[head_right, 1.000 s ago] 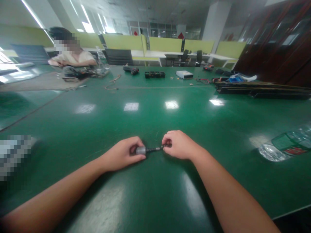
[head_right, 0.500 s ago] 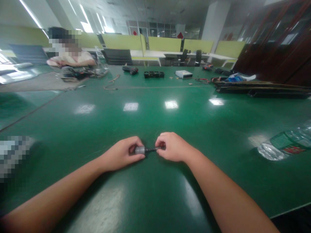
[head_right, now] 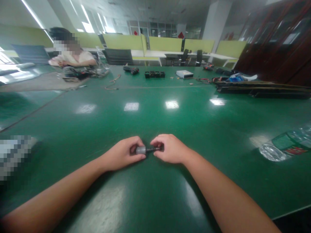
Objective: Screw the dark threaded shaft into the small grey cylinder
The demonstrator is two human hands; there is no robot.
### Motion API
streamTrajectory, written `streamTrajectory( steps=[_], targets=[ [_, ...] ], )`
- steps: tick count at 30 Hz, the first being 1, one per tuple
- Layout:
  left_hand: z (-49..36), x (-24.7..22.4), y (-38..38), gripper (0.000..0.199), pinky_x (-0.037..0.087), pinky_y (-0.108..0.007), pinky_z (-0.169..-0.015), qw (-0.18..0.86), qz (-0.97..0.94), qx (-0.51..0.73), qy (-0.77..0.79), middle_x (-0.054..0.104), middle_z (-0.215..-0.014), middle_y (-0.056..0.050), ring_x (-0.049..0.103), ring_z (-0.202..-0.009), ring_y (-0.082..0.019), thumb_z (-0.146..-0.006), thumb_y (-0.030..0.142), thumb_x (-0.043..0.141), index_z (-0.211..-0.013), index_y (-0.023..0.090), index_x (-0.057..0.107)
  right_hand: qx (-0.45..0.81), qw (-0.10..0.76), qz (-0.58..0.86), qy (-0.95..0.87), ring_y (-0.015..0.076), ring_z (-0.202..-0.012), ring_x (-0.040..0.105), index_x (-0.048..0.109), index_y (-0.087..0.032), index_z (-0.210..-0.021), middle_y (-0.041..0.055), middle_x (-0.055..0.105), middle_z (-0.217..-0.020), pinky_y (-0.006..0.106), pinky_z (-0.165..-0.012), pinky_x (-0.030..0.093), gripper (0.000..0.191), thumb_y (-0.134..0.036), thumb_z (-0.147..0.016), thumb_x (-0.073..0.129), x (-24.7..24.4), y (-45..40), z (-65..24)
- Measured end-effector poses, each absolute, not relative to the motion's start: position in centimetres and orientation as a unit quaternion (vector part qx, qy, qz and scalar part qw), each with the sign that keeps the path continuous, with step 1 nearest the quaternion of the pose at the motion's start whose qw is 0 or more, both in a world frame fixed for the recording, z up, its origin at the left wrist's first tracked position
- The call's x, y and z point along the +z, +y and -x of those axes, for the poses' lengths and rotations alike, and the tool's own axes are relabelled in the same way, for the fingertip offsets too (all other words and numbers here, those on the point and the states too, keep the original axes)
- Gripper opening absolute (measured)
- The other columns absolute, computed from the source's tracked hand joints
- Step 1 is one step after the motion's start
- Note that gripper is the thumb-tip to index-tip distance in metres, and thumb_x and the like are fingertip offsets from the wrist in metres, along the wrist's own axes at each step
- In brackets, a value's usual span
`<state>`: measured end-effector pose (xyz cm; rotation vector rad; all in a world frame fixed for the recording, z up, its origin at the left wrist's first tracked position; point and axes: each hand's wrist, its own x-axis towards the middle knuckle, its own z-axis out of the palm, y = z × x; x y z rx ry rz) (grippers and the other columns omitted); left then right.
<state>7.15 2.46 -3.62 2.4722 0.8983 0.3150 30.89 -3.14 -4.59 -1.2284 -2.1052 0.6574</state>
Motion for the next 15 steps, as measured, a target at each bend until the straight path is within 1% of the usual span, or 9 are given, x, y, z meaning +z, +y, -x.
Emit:
streamTrajectory(
  steps=[6, 15],
  targets=[
    [-7.24, -3.68, 2.40, 0.025, 0.036, -0.024, -0.060, 0.237, -0.906, 0.119, 0.330, 0.060, -0.077, 0.002, 0.054, -0.067, -0.015, -0.082, 0.042, 0.068, -0.091, 0.019, 0.062, 0.229, 0.293, 0.462, -0.805, 0.0162, -0.081, 0.061, 0.072, -0.017, -0.099, 0.0044, 0.070, -0.091, 0.028, -0.075, 0.047, 0.023, -0.016, -0.075, 0.073, -4.88, -3.06, -30.43],
    [-7.22, -3.63, 2.34, 0.024, 0.037, -0.024, -0.061, 0.237, -0.906, 0.119, 0.330, 0.063, -0.080, 0.001, 0.056, -0.070, -0.015, -0.082, 0.041, 0.068, -0.090, 0.020, 0.062, 0.203, 0.284, 0.447, -0.824, 0.0165, -0.083, 0.060, 0.073, -0.018, -0.098, 0.0042, 0.070, -0.090, 0.028, -0.076, 0.045, 0.018, -0.017, -0.080, 0.070, -5.03, -2.94, -29.87]
  ],
)
